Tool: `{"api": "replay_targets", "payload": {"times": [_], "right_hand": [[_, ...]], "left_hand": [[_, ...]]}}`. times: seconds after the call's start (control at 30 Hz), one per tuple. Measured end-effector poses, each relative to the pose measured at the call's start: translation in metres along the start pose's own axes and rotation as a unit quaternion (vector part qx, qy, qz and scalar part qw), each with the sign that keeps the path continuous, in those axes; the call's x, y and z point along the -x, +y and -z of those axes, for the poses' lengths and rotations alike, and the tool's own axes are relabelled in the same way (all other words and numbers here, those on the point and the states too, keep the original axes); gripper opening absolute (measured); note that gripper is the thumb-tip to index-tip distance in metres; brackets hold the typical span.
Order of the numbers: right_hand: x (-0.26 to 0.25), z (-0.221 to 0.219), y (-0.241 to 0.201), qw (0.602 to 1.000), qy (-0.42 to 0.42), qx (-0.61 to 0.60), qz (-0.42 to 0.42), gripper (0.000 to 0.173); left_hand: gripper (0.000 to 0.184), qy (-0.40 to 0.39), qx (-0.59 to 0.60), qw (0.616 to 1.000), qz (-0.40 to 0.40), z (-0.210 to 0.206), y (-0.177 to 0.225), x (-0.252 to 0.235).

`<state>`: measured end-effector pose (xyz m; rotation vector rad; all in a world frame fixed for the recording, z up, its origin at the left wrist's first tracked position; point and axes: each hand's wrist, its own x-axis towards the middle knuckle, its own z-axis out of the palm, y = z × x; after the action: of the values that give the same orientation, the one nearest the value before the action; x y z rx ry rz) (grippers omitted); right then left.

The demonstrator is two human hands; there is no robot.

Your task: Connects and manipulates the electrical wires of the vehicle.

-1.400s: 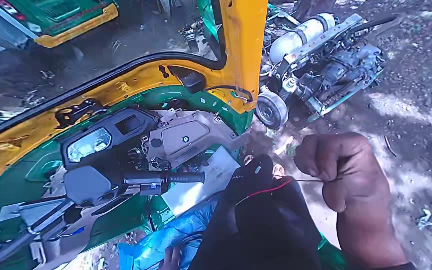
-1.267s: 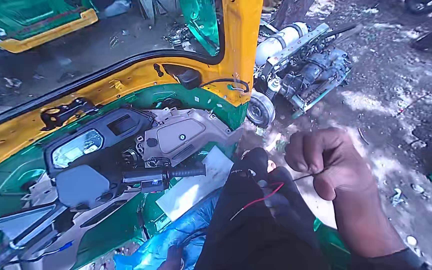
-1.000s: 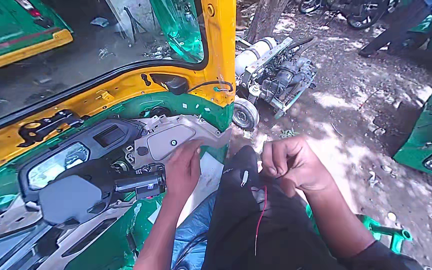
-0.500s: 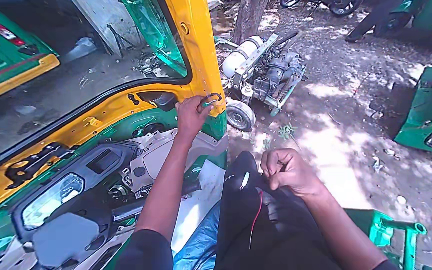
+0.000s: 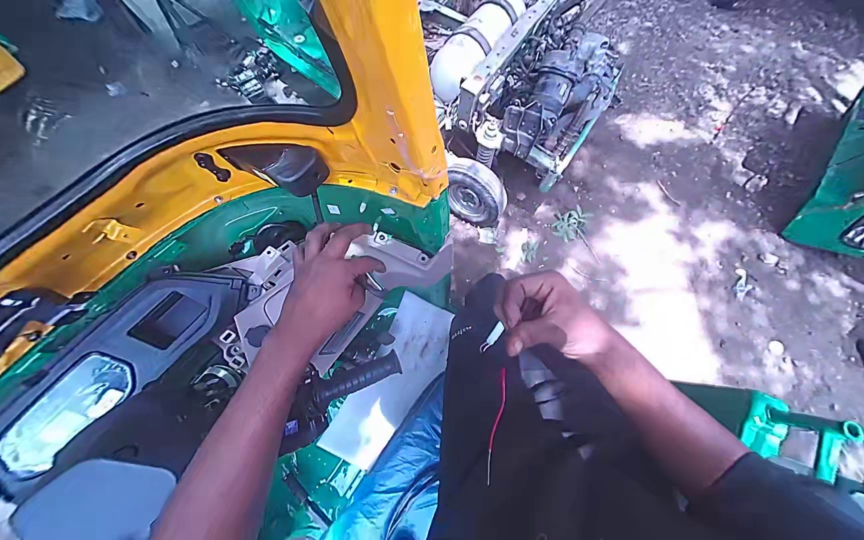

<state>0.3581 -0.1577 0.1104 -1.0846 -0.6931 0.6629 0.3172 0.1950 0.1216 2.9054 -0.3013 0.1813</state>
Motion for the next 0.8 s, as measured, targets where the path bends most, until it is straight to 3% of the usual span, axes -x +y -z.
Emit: {"api": "replay_targets", "payload": {"times": [0.1, 0.17, 0.3, 0.4, 0.63, 0.7, 0.8], "right_hand": [[-0.021, -0.011, 0.008, 1.0, -0.002, 0.015, 0.006, 0.02], [-0.024, -0.017, 0.011, 0.999, 0.013, 0.005, 0.03, 0.02], [-0.039, -0.025, 0.029, 0.998, 0.011, -0.06, 0.017, 0.016], [-0.051, -0.039, 0.043, 0.996, 0.046, -0.068, -0.046, 0.013], [-0.061, -0.056, 0.058, 0.984, 0.058, -0.14, -0.097, 0.016], [-0.056, -0.061, 0.059, 0.982, 0.052, -0.152, -0.098, 0.024], [-0.045, -0.064, 0.058, 0.982, 0.035, -0.161, -0.092, 0.019]], "left_hand": [[0.029, 0.07, -0.007, 0.997, -0.016, 0.018, 0.006, 0.027], [0.029, 0.14, 0.078, 0.987, 0.027, 0.01, 0.009, 0.049], [0.018, 0.27, 0.28, 0.918, 0.08, -0.011, 0.041, 0.073], [0.016, 0.271, 0.422, 0.863, 0.06, -0.033, 0.052, 0.074], [0.012, 0.289, 0.521, 0.799, 0.079, -0.049, 0.072, 0.079], [0.011, 0.288, 0.521, 0.8, 0.075, -0.056, 0.081, 0.076], [0.012, 0.304, 0.482, 0.819, 0.06, -0.064, 0.091, 0.072]]}}
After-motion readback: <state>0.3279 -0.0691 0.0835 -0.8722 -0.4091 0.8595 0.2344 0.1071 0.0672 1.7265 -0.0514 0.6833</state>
